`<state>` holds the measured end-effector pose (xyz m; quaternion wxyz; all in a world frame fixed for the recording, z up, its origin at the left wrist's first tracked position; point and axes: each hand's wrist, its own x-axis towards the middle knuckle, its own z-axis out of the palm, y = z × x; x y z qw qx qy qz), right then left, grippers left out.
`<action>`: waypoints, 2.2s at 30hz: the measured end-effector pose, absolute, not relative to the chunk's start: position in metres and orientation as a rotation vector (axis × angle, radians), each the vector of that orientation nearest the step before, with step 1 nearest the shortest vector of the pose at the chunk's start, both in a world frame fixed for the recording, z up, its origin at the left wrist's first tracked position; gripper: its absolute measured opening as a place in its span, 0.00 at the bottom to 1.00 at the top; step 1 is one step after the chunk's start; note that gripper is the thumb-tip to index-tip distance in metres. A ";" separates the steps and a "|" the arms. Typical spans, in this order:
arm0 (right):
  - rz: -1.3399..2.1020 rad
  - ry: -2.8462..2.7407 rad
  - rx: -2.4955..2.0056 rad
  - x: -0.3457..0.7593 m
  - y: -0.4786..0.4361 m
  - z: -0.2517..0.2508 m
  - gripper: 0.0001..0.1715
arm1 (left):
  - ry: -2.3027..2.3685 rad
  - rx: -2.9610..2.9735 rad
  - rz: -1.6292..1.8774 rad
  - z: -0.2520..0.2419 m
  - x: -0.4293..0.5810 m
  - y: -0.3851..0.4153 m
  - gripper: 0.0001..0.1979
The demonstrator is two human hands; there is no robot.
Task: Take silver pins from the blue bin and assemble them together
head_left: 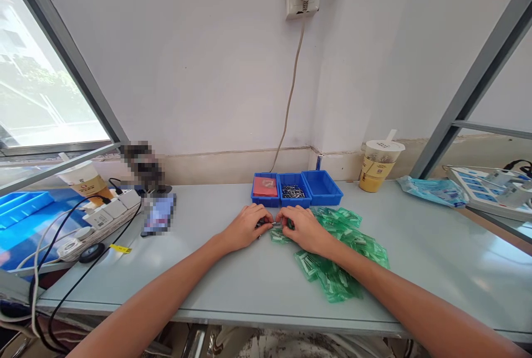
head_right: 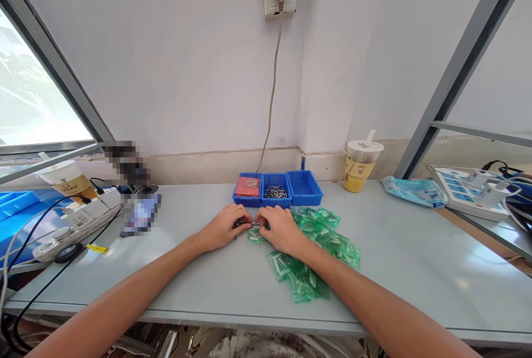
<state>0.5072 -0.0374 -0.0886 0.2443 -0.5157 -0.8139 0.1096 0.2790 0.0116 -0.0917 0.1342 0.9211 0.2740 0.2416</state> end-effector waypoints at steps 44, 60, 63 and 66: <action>0.175 -2.287 -1.397 0.508 -0.036 -0.095 0.10 | 0.776 2.702 0.672 -0.089 0.275 0.013 0.09; 0.160 -2.259 -1.320 0.513 -0.034 -0.095 0.19 | 0.791 2.706 0.685 -0.089 0.276 0.013 0.06; 0.178 -2.194 -1.332 0.514 -0.034 -0.092 0.17 | 0.793 2.706 0.679 -0.088 0.276 0.012 0.05; 0.215 -2.126 -1.350 0.514 -0.034 -0.090 0.13 | 0.810 2.709 0.675 -0.088 0.276 0.012 0.05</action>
